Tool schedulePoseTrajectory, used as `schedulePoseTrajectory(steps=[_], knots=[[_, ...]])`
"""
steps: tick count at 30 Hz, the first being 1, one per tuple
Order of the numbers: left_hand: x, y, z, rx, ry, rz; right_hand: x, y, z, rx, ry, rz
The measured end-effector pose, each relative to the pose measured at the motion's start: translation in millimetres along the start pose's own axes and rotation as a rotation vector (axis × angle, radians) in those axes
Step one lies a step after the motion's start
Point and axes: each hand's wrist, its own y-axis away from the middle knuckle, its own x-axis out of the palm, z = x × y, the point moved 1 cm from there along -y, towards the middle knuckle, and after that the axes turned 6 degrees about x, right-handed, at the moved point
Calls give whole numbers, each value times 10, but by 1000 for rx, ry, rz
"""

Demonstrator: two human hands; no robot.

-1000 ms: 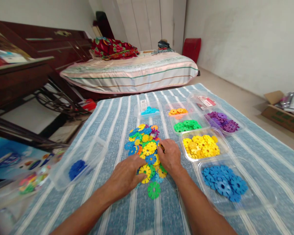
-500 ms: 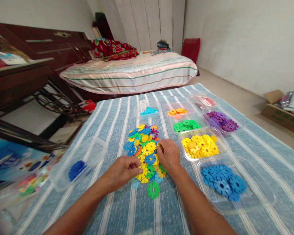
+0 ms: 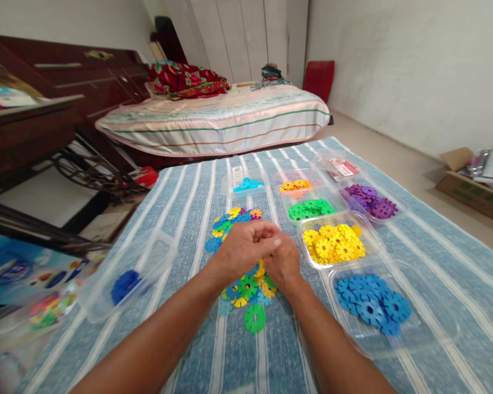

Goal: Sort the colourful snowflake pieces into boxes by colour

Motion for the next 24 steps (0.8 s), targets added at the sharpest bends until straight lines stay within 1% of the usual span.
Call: schedulePoseTrajectory(steps=[3, 5, 7, 10, 12, 14, 16, 19, 24], knots=[[-150, 181, 181, -31, -221, 22, -36, 4, 10, -59, 35, -25], [-277, 323, 340, -74, -311, -34, -46, 5, 10, -90, 38, -41], [-405, 431, 510, -115, -355, -147, -44, 4, 5, -98, 35, -50], [-574, 498, 743, -167, -413, -389, -31, 5, -6, -100, 41, -40], [-659, 489, 865, -166, -477, -547, -27, 8, -11, -98, 51, -34], [-711, 456, 963, -121, -543, -634, -26, 14, -14, -102, 57, -32], [-730, 416, 1053, -72, -593, -653, -26, 20, -16, -109, 55, -38], [-721, 365, 1189, -50, -639, -646, -20, 32, -22, -116, 56, -57], [-659, 321, 1362, -20, -609, -600, -3, 63, -8, -125, 96, -69]])
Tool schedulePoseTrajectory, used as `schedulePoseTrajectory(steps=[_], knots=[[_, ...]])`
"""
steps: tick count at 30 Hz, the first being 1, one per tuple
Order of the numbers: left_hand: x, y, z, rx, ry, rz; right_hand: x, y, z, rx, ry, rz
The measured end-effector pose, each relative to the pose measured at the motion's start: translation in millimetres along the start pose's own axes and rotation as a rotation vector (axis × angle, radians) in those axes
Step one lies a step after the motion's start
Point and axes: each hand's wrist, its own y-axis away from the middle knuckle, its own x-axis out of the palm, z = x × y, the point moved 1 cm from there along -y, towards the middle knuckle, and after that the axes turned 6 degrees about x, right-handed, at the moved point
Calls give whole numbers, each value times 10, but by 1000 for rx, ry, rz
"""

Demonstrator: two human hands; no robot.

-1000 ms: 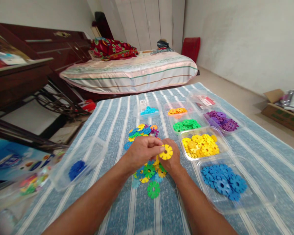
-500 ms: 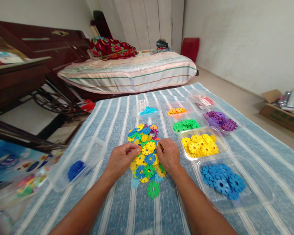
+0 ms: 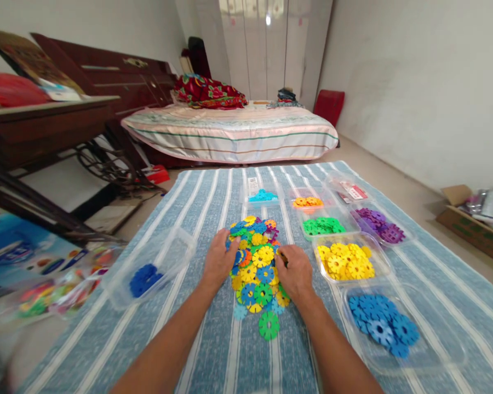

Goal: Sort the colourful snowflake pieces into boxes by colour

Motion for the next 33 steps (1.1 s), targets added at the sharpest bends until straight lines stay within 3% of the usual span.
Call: schedulePoseTrajectory(steps=[6, 15, 19, 25, 33], knots=[[50, 63, 9, 87, 88, 41, -29, 62, 190, -31, 73, 72], [-4, 94, -13, 76, 162, 65, -210, 141, 561, -4, 254, 283], [-24, 98, -11, 70, 202, 55, -192, -143, 540, 115, 331, 195], [-42, 92, 28, 67, 239, 21, -2, -678, 463, 282, 381, 133], [-43, 68, 58, 61, 280, -24, 83, -729, 265, 319, 221, 87]])
